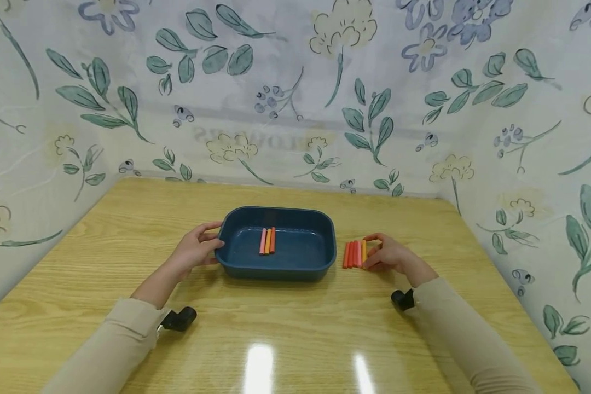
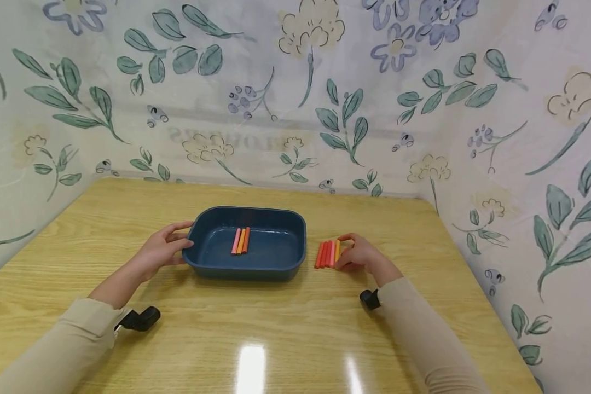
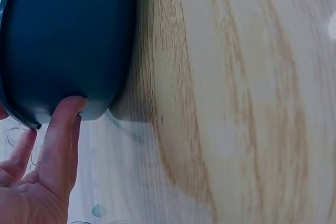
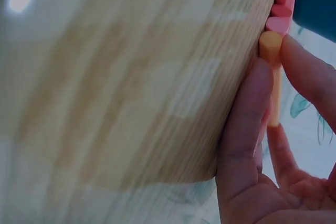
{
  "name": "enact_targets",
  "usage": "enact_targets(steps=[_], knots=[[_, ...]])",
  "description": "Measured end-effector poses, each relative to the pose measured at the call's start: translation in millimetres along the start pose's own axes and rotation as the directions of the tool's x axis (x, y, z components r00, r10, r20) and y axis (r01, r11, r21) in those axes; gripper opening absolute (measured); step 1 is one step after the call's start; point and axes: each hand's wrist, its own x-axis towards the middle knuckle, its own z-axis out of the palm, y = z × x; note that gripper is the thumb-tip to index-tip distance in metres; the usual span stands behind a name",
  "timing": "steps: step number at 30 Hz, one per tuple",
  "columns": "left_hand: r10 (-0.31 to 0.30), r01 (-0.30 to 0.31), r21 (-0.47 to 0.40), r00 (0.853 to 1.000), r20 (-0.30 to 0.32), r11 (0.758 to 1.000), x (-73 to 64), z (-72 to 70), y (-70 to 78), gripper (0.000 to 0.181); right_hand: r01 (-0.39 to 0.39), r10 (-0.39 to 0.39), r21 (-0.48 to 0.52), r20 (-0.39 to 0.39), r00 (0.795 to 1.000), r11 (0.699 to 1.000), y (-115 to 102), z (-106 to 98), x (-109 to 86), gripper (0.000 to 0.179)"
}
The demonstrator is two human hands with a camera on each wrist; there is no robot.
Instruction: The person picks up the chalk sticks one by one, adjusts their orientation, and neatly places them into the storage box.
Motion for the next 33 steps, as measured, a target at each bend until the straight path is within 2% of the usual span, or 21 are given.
enact_targets(steps=[8,15,21,33], knots=[[0.004,-0.004,-0.013,1.000,-0.001,1.000,-0.3,-0.5,1.3,0.057,0.082,-0.079,0.035,-0.068,0.995,0.996,1.7,5.3,-2.7,0.065],[0.007,-0.007,-0.012,1.000,0.000,1.000,-1.0,-0.5,0.5,0.057,0.014,0.020,0.227,-0.144,0.989,0.974,0.5,10.3,-3.1,0.064],[0.008,-0.009,-0.019,1.000,-0.003,1.000,-1.1,-0.1,-1.9,0.056,0.052,0.004,0.317,-0.172,0.985,0.947,-5.2,12.5,-4.2,0.063],[-0.004,0.004,-0.007,1.000,-0.011,1.000,-2.9,2.8,2.1,0.056,0.131,-0.080,0.321,-0.168,0.982,0.938,-34.8,22.3,-5.2,0.061]])
